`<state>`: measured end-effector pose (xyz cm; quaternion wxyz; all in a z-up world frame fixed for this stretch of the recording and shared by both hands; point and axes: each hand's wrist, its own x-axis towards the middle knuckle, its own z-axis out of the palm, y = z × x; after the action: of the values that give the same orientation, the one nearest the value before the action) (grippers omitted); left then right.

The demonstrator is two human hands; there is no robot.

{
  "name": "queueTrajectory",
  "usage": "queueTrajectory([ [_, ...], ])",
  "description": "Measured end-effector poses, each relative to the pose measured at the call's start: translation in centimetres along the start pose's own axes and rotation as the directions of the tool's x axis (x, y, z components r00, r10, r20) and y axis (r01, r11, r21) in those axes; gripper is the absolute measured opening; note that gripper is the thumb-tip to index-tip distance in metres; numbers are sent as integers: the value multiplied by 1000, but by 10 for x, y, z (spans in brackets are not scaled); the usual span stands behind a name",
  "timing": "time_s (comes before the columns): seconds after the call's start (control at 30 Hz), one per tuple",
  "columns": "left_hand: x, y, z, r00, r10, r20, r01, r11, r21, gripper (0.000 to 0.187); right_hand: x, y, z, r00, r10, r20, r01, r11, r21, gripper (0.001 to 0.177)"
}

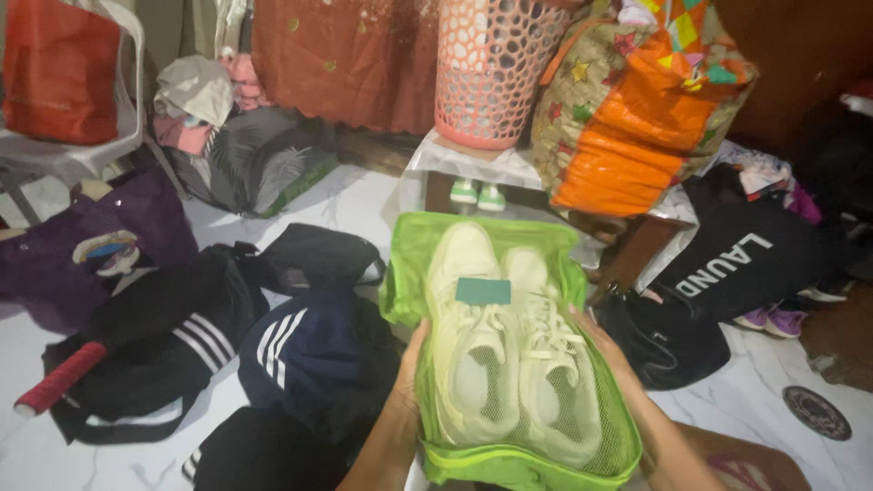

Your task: The person packs a dark blue backpack with a green mesh shoe bag containing white sneakers. They place the shoe bag into the backpack, then add a small black pouch, and finally zip the backpack closed.

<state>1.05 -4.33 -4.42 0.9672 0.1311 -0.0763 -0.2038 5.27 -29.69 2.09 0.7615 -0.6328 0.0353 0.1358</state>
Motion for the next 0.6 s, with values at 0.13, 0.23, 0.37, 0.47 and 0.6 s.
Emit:
queueTrajectory([
  [0.13,-7,-10,-8,999,-47,16,47,998,-38,74,-12,2,-17,990,-85,-116,39,934,-355,66],
  [0.23,-14,-19,-5,995,-81,62,85,994,-65,74,-47,-3,-21,967,-209,-143,75,775,-627,72],
  [0.37,-20,-31,-7,997,-32,69,35,998,-44,76,-109,-7,-12,852,-485,198,359,264,-895,93],
  [0.47,-16,-38,-15,998,-33,54,36,998,-48,76,-137,-3,3,976,-216,-21,-79,-265,-961,84],
  [0.6,-9,-45,-23,993,-113,18,114,990,-80,70,-150,-10,12,870,-466,162,6,-319,-948,53],
])
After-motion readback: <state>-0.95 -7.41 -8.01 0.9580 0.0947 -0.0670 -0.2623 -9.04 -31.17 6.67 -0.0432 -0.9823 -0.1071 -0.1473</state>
